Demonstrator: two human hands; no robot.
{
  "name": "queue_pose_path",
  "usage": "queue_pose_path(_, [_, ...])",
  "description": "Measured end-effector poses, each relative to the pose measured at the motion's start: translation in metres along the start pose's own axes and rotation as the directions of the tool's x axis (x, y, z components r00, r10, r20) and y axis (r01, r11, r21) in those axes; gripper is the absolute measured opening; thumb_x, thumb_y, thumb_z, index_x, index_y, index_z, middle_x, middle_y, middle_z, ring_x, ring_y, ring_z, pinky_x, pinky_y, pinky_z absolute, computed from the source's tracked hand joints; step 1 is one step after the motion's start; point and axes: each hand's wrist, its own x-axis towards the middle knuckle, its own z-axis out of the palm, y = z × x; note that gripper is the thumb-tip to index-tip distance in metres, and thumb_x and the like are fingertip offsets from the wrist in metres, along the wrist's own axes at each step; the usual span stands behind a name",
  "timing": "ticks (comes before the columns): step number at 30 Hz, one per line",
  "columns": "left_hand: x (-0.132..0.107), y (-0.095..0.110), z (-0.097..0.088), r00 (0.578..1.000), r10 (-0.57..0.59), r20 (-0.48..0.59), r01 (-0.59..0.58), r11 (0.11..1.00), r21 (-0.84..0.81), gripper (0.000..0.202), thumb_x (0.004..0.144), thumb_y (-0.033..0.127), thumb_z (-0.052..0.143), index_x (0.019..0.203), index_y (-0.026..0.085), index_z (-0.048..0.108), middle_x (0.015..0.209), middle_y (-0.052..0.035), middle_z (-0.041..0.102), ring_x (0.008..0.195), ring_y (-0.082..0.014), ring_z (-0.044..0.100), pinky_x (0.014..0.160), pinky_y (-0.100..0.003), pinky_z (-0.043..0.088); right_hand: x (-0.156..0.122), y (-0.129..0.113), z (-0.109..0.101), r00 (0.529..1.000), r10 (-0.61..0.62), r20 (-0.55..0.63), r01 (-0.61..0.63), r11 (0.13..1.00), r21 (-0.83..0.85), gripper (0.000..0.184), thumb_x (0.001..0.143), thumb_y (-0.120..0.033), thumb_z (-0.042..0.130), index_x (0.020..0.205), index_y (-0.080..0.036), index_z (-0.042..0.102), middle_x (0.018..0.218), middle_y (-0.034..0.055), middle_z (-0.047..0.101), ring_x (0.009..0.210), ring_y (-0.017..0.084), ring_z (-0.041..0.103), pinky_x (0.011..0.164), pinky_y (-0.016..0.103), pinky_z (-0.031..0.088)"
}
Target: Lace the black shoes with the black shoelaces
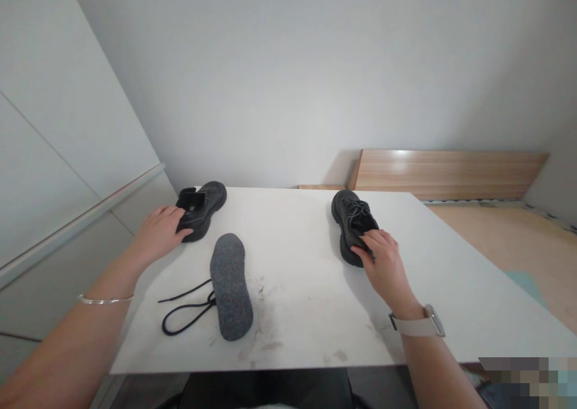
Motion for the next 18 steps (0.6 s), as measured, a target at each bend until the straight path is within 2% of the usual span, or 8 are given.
queue_pose_path(4, [0.000, 0.000, 0.002, 1.000, -0.005, -0.024, 0.004, 1.000, -0.013, 0.033, 0.098, 0.037, 0.041, 0.104, 0.009, 0.056, 0.112, -0.0201, 0.062, 0.110, -0.0335, 0.051, 0.098, -0.044, 0.040, -0.003, 0.015, 0.015, 0.999, 0.034, -0.012, -0.035, 0.999, -0.006, 0.013, 0.092, -0.025, 0.053, 0.096, -0.020, 0.064, 0.104, 0.0141, 0.065, 0.101, 0.033, 0.055, 0.094, 0.055, 0.045])
queue_pose_path(10, [0.002, -0.002, 0.004, 0.997, -0.028, -0.078, 0.023, 0.998, -0.064, 0.034, 0.098, 0.039, 0.043, 0.103, 0.011, 0.061, 0.111, -0.0163, 0.065, 0.107, -0.0304, 0.053, 0.097, -0.042, 0.041, -0.007, 0.010, 0.022, 0.998, 0.050, -0.039, -0.052, 0.997, -0.052, 0.027, 0.092, -0.021, 0.049, 0.118, -0.016, 0.057, 0.119, 0.0172, 0.057, 0.117, 0.034, 0.049, 0.110, 0.063, 0.033])
queue_pose_path(14, [0.001, 0.006, -0.001, 0.970, -0.020, -0.242, 0.006, 0.998, -0.059, 0.031, 0.098, 0.038, 0.046, 0.101, 0.013, 0.064, 0.114, -0.0137, 0.066, 0.110, -0.0299, 0.052, 0.102, -0.047, 0.040, -0.009, 0.003, 0.022, 0.996, 0.059, -0.064, -0.061, 0.998, -0.022, 0.035, 0.092, -0.020, 0.049, 0.127, -0.019, 0.052, 0.128, 0.0172, 0.052, 0.123, 0.034, 0.047, 0.108, 0.064, 0.034])
queue_pose_path(16, [0.000, 0.016, -0.011, 0.933, -0.012, -0.359, -0.023, 0.995, -0.093, 0.029, 0.098, 0.037, 0.048, 0.095, 0.013, 0.064, 0.104, -0.0117, 0.066, 0.105, -0.0276, 0.054, 0.105, -0.048, 0.040, -0.009, 0.001, 0.022, 0.995, 0.068, -0.072, -0.068, 0.998, -0.005, 0.036, 0.092, -0.020, 0.048, 0.128, -0.019, 0.051, 0.130, 0.0176, 0.051, 0.122, 0.034, 0.047, 0.107, 0.063, 0.037])
queue_pose_path(18, [-0.005, 0.033, -0.026, 0.884, -0.013, -0.468, -0.066, 0.986, -0.150, 0.027, 0.098, 0.036, 0.049, 0.089, 0.015, 0.063, 0.093, -0.0092, 0.065, 0.098, -0.0252, 0.056, 0.102, -0.045, 0.044, -0.009, -0.001, 0.021, 0.994, 0.073, -0.077, -0.073, 0.997, 0.003, 0.035, 0.092, -0.020, 0.049, 0.127, -0.019, 0.051, 0.130, 0.0177, 0.051, 0.121, 0.033, 0.047, 0.106, 0.061, 0.038])
